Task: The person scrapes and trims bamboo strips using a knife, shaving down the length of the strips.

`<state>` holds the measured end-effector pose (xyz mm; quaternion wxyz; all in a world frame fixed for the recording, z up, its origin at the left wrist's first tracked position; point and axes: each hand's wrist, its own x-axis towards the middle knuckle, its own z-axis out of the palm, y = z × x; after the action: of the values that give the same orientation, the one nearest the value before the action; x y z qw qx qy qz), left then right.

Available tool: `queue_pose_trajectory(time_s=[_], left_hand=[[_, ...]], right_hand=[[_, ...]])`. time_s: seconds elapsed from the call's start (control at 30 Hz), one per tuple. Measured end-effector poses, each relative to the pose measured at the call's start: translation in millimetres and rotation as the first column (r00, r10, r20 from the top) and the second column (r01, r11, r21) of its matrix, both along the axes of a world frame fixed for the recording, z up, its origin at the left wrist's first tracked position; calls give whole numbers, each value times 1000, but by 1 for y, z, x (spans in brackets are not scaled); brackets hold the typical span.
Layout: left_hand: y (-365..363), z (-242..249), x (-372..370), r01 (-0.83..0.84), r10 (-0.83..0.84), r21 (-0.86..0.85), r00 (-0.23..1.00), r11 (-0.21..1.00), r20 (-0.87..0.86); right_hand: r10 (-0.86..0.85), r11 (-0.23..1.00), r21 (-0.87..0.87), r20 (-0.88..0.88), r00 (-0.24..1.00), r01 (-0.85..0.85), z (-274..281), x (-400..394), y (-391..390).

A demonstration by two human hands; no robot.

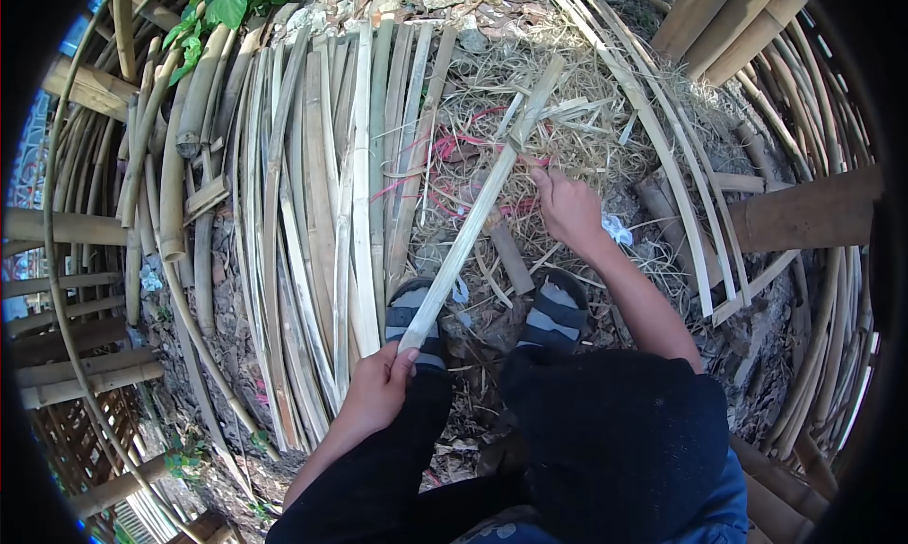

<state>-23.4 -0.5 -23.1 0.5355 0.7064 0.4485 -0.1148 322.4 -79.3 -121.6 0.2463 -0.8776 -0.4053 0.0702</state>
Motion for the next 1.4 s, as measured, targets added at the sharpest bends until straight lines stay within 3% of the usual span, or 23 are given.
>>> queue_pose_trajectory(time_s=[0.1, 0.23, 0.3, 0.33, 0.4, 0.53, 0.6, 0.9, 0.93, 1.0, 1.1, 1.23, 1.3, 1.37, 1.4], left_hand=[[0, -4, 3, -55, 58, -47, 997, 997, 54], [2, -6, 9, -81, 85, -58, 993, 995, 77], [1, -2, 13, -44, 48, -77, 997, 996, 61], [0, 0, 15, -41, 46, -77, 997, 996, 58], [-2, 3, 17, -103, 124, -188, 987, 977, 103], [-1, -5, 13, -38, 51, -90, 988, 995, 149], [0, -6, 12, -81, 88, -58, 987, 995, 136], [3, -2, 15, -79, 82, -26, 988, 997, 129], [3, -1, 15, -79, 81, -25, 988, 997, 131], [2, 1, 14, -135, 147, -99, 981, 986, 129], [1, -2, 13, -131, 143, -95, 981, 987, 135], [2, -2, 13, -135, 146, -93, 981, 986, 126], [0, -3, 8, -116, 124, -70, 986, 991, 115], [-1, -2, 2, -109, 117, -92, 989, 990, 90], [-1, -2, 2, -99, 107, -115, 992, 988, 64]], right_hand=[[-14, 1000, 23, -82, 997, 16, 12, 2, -6], [324, 946, 77, -170, 931, -316, 32, -71, -8], [565, 813, 205, -51, 824, -545, 26, -113, -16], [633, 773, 139, -101, 767, -620, 29, -129, -18], [650, 757, 179, -103, 753, -629, 31, -142, -17], [623, 755, 252, 12, 782, -605, 21, -139, -17], [509, 852, 140, 3, 861, -504, 16, -135, -17], [498, 819, 200, 219, 839, -538, 5, -111, -6], [497, 819, 200, 221, 839, -538, 5, -105, -6], [375, 920, 74, 109, 920, -384, 7, -93, -4], [386, 905, 103, 202, 900, -412, 2, -86, -4], [373, 921, 67, 138, 917, -385, 1, -72, 4], [153, 986, 66, 2, 988, -153, -8, -52, 10], [-8, 1000, -20, -28, 1000, 8, -1, -6, 13], [-12, 1000, -21, -26, 1000, 12, 1, -1, 11]])
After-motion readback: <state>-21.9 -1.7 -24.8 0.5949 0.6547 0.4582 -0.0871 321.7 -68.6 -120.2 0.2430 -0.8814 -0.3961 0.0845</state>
